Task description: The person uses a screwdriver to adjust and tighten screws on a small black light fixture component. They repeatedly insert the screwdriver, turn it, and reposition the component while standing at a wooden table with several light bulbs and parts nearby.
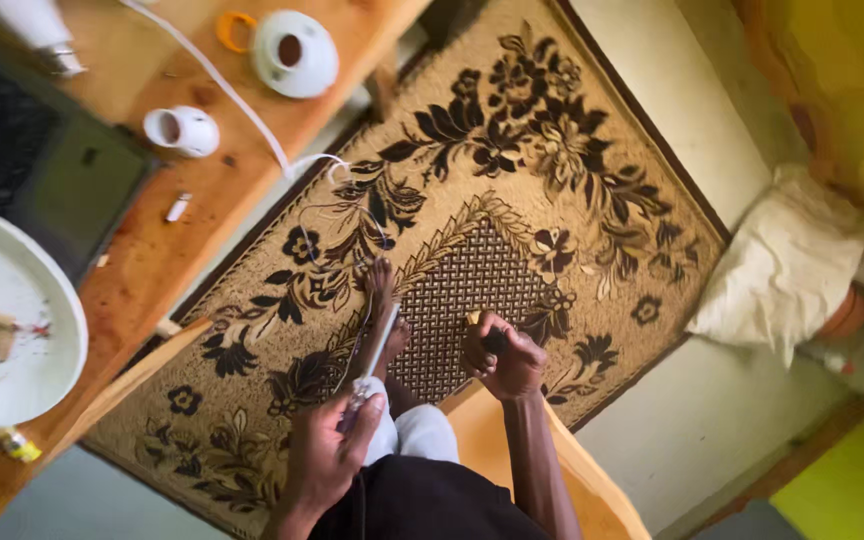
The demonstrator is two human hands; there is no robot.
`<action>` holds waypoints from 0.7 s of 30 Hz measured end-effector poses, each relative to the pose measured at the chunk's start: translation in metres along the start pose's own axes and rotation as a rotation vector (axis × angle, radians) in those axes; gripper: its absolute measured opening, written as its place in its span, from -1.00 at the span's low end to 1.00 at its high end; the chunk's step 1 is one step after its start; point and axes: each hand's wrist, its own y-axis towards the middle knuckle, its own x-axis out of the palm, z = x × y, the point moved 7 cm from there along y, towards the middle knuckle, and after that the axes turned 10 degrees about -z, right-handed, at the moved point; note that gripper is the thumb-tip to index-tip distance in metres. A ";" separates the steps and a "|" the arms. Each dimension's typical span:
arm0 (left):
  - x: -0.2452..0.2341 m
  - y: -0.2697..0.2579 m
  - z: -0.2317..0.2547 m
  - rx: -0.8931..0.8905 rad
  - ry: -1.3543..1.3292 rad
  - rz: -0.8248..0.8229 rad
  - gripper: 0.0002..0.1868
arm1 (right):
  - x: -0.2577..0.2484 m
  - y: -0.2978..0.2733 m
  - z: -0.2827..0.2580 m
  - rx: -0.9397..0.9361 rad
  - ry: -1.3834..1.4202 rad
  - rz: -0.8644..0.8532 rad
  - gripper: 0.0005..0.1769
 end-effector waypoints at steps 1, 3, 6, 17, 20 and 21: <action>0.000 0.004 0.001 -0.053 0.006 -0.015 -0.72 | 0.004 0.008 0.002 0.029 0.004 -0.004 -0.58; -0.001 0.016 0.005 -0.150 0.023 -0.070 -0.67 | 0.012 0.021 0.009 0.063 0.006 -0.008 -0.58; -0.012 0.035 0.047 0.055 0.063 -0.034 -0.69 | 0.028 0.060 0.016 0.080 0.039 -0.096 -0.58; 0.026 0.078 0.068 -0.198 -0.127 -0.057 -0.81 | -0.048 0.078 -0.015 0.186 0.222 0.294 -0.50; 0.048 0.088 0.067 -0.112 -0.203 0.037 -0.85 | -0.065 0.079 -0.050 0.276 0.128 0.239 -0.57; 0.060 0.088 0.073 -0.068 -0.217 0.075 -0.85 | -0.065 0.074 -0.069 0.310 0.082 0.222 -0.61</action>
